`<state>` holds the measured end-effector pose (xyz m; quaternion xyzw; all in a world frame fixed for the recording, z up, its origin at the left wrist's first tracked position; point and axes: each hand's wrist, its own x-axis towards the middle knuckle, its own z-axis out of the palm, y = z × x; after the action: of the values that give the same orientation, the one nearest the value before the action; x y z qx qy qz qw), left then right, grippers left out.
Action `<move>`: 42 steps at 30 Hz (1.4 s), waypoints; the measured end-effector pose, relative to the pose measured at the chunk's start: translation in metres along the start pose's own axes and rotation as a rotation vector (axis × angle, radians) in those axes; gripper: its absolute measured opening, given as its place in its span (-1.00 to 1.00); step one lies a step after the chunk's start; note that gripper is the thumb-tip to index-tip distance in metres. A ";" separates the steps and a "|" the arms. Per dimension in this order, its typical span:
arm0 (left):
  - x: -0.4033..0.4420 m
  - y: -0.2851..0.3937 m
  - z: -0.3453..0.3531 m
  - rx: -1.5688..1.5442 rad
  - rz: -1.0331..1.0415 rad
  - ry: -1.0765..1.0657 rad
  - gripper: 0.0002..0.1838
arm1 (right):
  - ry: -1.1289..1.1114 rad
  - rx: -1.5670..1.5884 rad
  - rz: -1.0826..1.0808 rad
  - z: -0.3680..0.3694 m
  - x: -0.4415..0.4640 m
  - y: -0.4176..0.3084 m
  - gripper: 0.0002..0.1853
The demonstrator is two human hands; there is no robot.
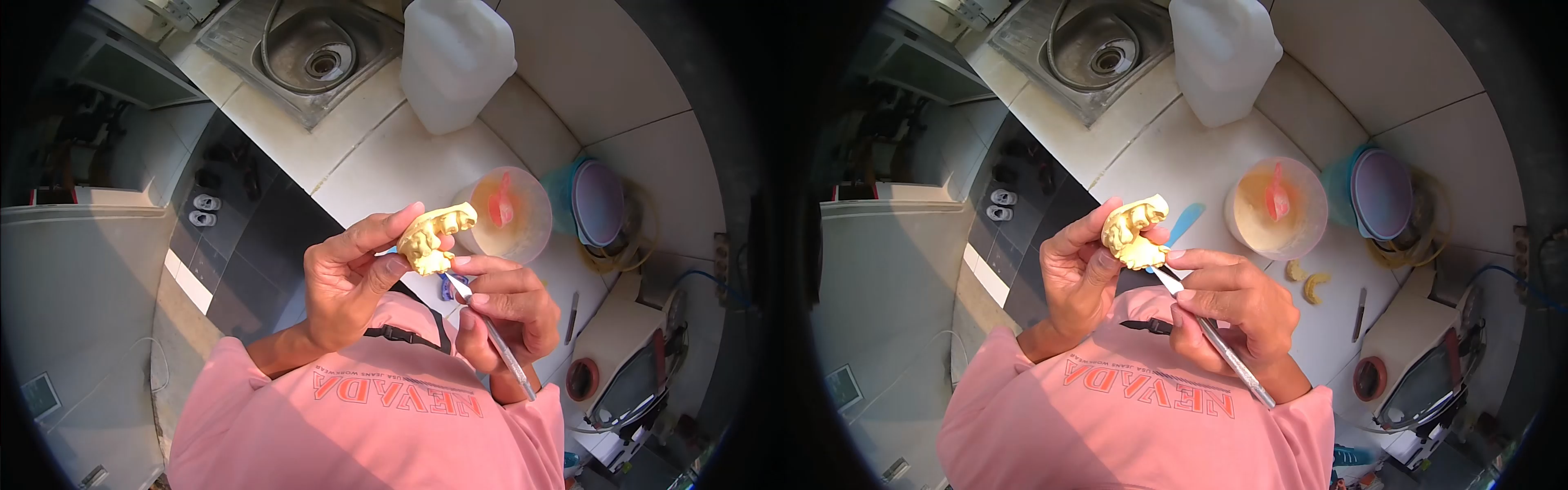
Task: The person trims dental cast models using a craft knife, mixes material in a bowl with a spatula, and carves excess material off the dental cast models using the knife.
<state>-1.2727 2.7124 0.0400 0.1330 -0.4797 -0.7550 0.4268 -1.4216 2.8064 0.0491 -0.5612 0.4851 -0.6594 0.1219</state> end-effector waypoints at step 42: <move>-0.026 0.022 0.014 0.205 0.182 -0.083 -0.62 | -0.119 -0.059 -0.142 -0.011 -0.011 -0.033 -0.71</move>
<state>-1.2543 2.7375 0.0595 0.1005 -0.5817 -0.6652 0.4573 -1.4148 2.8362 0.0685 -0.6359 0.4550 -0.6173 0.0870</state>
